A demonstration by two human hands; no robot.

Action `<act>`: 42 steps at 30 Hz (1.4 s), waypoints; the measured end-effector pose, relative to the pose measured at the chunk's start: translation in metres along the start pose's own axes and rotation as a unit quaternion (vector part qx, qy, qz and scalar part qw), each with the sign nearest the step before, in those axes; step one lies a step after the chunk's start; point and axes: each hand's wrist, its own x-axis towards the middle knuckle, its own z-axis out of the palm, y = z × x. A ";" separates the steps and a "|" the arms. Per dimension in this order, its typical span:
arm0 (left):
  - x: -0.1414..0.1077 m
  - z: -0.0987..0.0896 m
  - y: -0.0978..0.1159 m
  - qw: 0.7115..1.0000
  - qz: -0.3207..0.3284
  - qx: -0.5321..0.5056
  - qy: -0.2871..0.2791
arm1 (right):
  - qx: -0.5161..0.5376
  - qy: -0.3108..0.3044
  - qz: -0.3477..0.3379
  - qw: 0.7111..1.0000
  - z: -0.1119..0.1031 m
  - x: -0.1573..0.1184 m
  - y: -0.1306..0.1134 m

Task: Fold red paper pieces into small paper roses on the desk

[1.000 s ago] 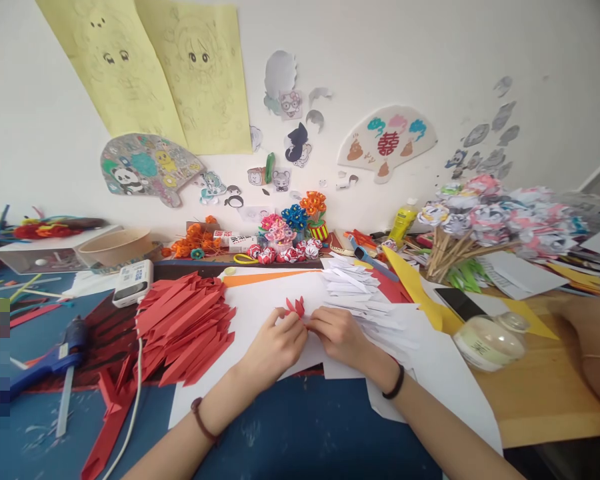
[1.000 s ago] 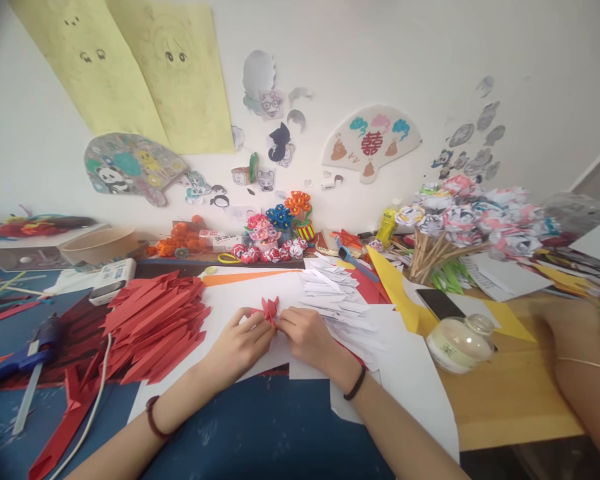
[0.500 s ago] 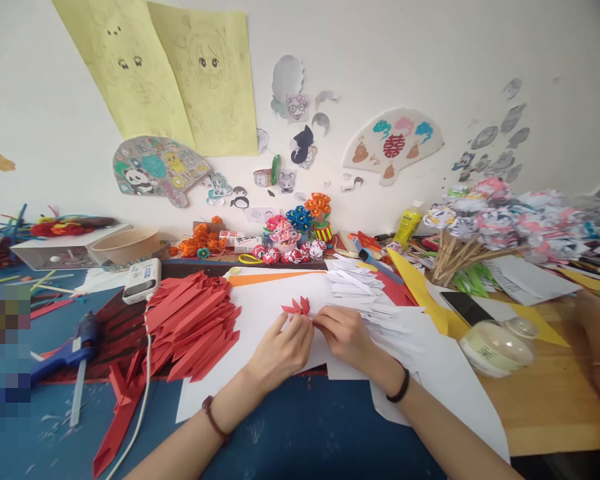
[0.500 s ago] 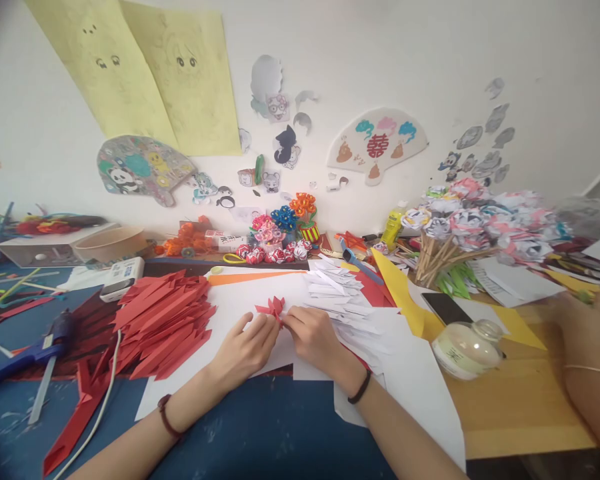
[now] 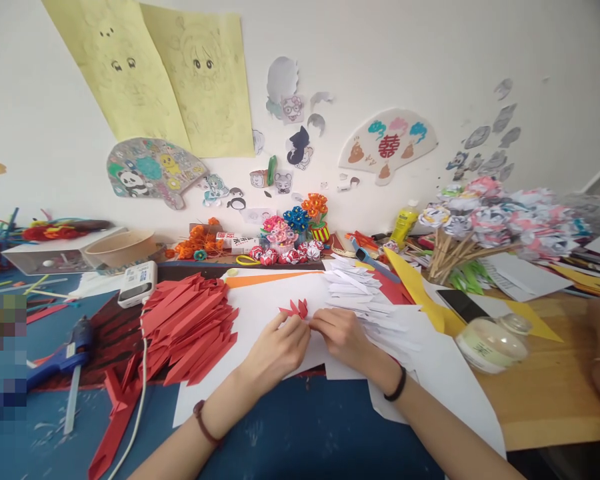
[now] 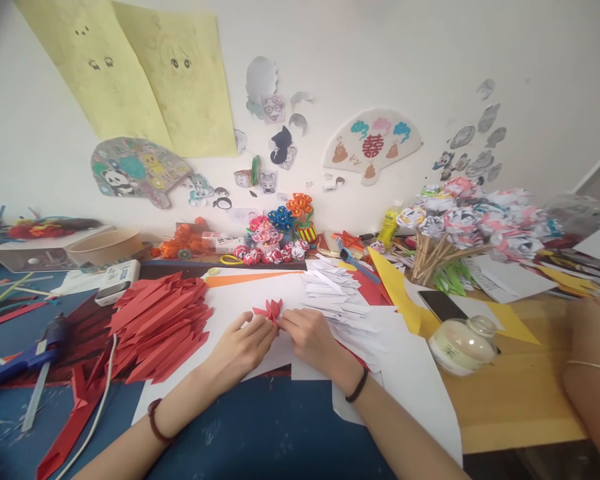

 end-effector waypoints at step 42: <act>0.003 0.003 -0.004 0.931 -0.273 -0.241 -0.011 | -0.065 0.074 0.055 0.994 -0.012 0.010 -0.018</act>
